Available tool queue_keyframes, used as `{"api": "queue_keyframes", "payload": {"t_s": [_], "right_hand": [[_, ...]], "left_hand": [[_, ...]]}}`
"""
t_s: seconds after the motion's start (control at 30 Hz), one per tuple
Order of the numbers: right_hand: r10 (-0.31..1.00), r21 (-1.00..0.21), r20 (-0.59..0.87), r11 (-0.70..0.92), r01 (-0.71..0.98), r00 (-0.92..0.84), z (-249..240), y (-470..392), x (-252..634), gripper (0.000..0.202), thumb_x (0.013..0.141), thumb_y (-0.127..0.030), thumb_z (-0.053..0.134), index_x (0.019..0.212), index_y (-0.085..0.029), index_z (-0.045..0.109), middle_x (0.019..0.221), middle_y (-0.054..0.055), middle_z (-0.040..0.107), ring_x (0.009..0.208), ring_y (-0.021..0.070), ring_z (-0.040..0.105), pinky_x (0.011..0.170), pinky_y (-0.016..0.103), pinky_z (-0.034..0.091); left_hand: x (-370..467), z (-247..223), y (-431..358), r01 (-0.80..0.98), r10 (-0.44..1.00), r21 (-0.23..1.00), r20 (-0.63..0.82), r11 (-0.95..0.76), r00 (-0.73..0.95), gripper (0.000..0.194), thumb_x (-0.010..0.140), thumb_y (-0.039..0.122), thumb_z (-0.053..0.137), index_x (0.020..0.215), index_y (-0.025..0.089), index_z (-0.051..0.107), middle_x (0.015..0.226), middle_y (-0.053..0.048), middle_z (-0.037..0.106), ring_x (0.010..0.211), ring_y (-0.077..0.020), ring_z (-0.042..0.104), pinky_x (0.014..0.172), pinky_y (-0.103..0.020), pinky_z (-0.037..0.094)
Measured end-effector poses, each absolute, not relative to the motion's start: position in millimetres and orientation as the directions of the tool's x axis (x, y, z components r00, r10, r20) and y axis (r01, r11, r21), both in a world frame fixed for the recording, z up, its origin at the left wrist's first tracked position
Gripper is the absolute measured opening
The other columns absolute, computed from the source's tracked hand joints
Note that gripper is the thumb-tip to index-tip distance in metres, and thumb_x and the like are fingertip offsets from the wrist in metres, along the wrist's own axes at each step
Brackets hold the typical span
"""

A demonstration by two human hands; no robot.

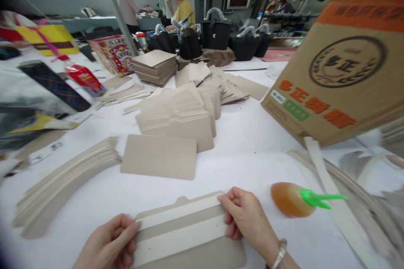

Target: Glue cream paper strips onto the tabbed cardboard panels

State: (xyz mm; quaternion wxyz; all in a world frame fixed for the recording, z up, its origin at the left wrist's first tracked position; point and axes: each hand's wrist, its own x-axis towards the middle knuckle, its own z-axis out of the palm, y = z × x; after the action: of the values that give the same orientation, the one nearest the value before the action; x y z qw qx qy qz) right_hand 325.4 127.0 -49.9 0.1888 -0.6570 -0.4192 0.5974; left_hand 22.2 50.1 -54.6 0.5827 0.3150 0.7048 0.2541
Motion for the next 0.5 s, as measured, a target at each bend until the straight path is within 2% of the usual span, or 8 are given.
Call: {"api": "queue_keyframes", "payload": {"t_s": [0.23, 0.5], "right_hand": [[0.757, -0.708, -0.651, -0.581, 0.403, -0.052, -58, 132, 329, 0.046, 0.064, -0.065, 0.057, 0.059, -0.021, 0.043, 0.044, -0.003, 0.055, 0.031, 0.0108, 0.053, 0.029, 0.018, 0.037], [0.757, -0.701, -0.652, -0.577, 0.418, -0.047, -52, 131, 327, 0.045, 0.063, -0.065, 0.055, 0.058, -0.022, 0.043, 0.038, -0.004, 0.052, 0.029, 0.01, 0.05, 0.03, 0.018, 0.036]], "left_hand": [[31, -40, 55, 0.113, 0.75, 0.744, -0.637, 0.659, -0.182, 0.041, 0.071, 0.059, 0.057, 0.068, 0.02, 0.045, 0.048, 0.004, 0.057, 0.035, -0.0086, 0.052, 0.034, -0.018, 0.038], [30, -42, 55, 0.117, 0.746, 0.74, -0.637, 0.662, -0.195, 0.036, 0.073, 0.053, 0.056, 0.067, 0.019, 0.046, 0.047, 0.004, 0.058, 0.035, -0.0087, 0.052, 0.033, -0.018, 0.038]]}}
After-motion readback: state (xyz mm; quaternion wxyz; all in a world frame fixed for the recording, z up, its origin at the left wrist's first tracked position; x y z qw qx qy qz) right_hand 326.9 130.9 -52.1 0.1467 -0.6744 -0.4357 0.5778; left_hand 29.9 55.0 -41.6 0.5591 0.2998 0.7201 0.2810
